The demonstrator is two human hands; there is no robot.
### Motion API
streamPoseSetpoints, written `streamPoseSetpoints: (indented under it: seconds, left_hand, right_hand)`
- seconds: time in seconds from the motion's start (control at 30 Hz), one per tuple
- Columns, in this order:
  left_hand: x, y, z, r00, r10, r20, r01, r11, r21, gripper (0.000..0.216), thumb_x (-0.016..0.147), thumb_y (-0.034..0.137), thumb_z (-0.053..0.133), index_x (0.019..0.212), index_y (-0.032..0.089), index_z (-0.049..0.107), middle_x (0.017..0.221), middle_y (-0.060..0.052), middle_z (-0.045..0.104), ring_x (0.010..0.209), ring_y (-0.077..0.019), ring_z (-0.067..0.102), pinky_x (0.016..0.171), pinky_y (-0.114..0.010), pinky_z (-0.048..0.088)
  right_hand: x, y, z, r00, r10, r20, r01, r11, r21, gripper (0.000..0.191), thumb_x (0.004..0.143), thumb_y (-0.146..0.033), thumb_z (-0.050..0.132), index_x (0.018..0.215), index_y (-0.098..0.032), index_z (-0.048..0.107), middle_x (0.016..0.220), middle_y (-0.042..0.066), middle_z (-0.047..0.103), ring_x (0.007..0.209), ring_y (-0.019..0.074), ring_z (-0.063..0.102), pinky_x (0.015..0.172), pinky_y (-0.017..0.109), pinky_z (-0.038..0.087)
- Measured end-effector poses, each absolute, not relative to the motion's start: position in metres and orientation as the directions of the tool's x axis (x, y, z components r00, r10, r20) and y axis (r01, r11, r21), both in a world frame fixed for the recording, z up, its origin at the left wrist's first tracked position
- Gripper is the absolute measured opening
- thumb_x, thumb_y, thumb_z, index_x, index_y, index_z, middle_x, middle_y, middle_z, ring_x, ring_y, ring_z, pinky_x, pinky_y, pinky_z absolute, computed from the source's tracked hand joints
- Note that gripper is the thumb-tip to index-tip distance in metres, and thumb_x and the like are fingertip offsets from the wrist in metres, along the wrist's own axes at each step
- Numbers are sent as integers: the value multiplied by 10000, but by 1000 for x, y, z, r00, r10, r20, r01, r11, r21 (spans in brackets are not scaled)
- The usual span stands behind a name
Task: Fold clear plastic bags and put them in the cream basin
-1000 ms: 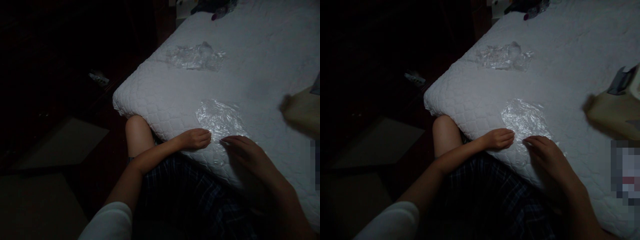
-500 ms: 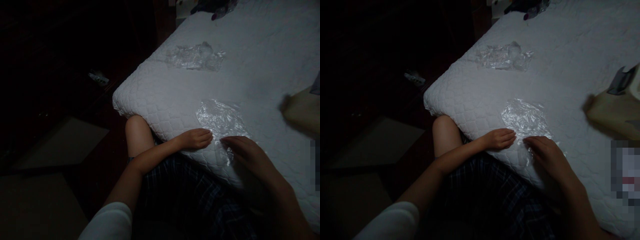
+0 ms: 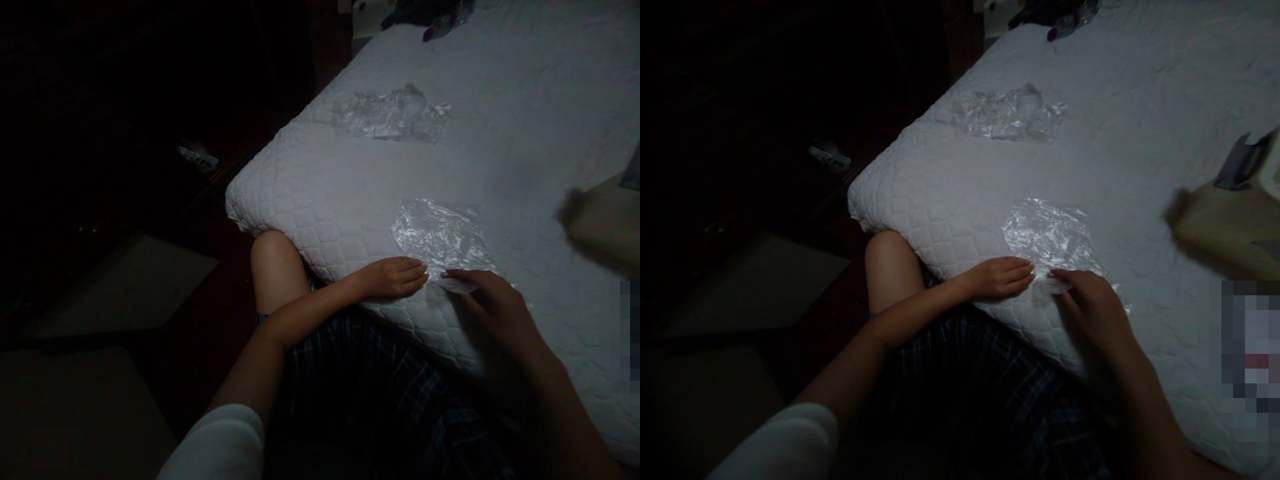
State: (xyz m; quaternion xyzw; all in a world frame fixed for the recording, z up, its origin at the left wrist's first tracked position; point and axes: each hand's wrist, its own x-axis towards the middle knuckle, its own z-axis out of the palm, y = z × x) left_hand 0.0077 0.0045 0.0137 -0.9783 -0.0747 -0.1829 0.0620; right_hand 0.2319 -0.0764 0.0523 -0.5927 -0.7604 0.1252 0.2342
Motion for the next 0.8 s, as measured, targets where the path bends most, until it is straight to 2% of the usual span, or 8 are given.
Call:
streamPoseSetpoints:
  seconds: [0.1, 0.3, 0.43, 0.53, 0.63, 0.8]
  left_hand:
    - [8, 5, 13, 922, 115, 371, 164, -981, -104, 255, 965, 177, 432, 1110, 106, 630, 1156, -131, 674, 1127, -186, 622, 979, -338, 528]
    - [7, 4, 16, 926, 113, 360, 168, -978, -124, 266, 969, 160, 409, 1113, 112, 628, 1164, -122, 673, 1122, -180, 624, 967, -336, 533]
    - [7, 3, 17, 927, 119, 357, 177, -975, -136, 272, 971, 163, 402, 1118, 121, 627, 1171, -114, 672, 1134, -182, 618, 966, -345, 536]
    - [7, 3, 17, 917, 98, 387, 166, -975, -147, 274, 969, 153, 403, 1111, 98, 631, 1152, -121, 679, 1118, -189, 628, 964, -336, 538]
    - [7, 3, 16, 919, 96, 382, 159, -978, -138, 271, 967, 151, 404, 1112, 100, 629, 1158, -126, 675, 1119, -188, 626, 962, -347, 541]
    - [6, 4, 15, 922, 100, 375, 158, -979, -126, 263, 964, 154, 422, 1124, 105, 626, 1174, -137, 665, 1129, -191, 620, 968, -349, 537]
  right_hand:
    - [224, -77, 51, -86, 975, 206, 866, 176, -468, 329, 878, -425, 506, 1052, -190, 656, 1030, 108, 700, 902, 255, 651, 808, 397, 506]
    - [211, -77, 53, 70, 976, 204, 863, 43, -503, 455, 858, -489, 551, 1184, -175, 590, 897, 90, 707, 785, 228, 652, 747, 367, 496]
    - [208, -77, 50, 131, 966, 222, 871, -6, -491, 449, 854, -501, 557, 1148, -161, 573, 882, 93, 690, 764, 223, 631, 704, 351, 480]
    - [208, -77, 47, 95, 956, 277, 909, 30, -416, 349, 872, -478, 538, 1031, -174, 602, 856, 86, 671, 760, 226, 604, 710, 360, 461]
    - [209, -76, 45, -23, 942, 334, 924, 147, -352, 253, 901, -421, 512, 908, -190, 616, 842, 77, 654, 778, 218, 593, 746, 361, 448]
    - [210, -74, 47, -145, 910, 389, 914, 274, -301, 212, 920, -333, 497, 909, -174, 636, 876, 89, 653, 817, 216, 591, 793, 367, 451]
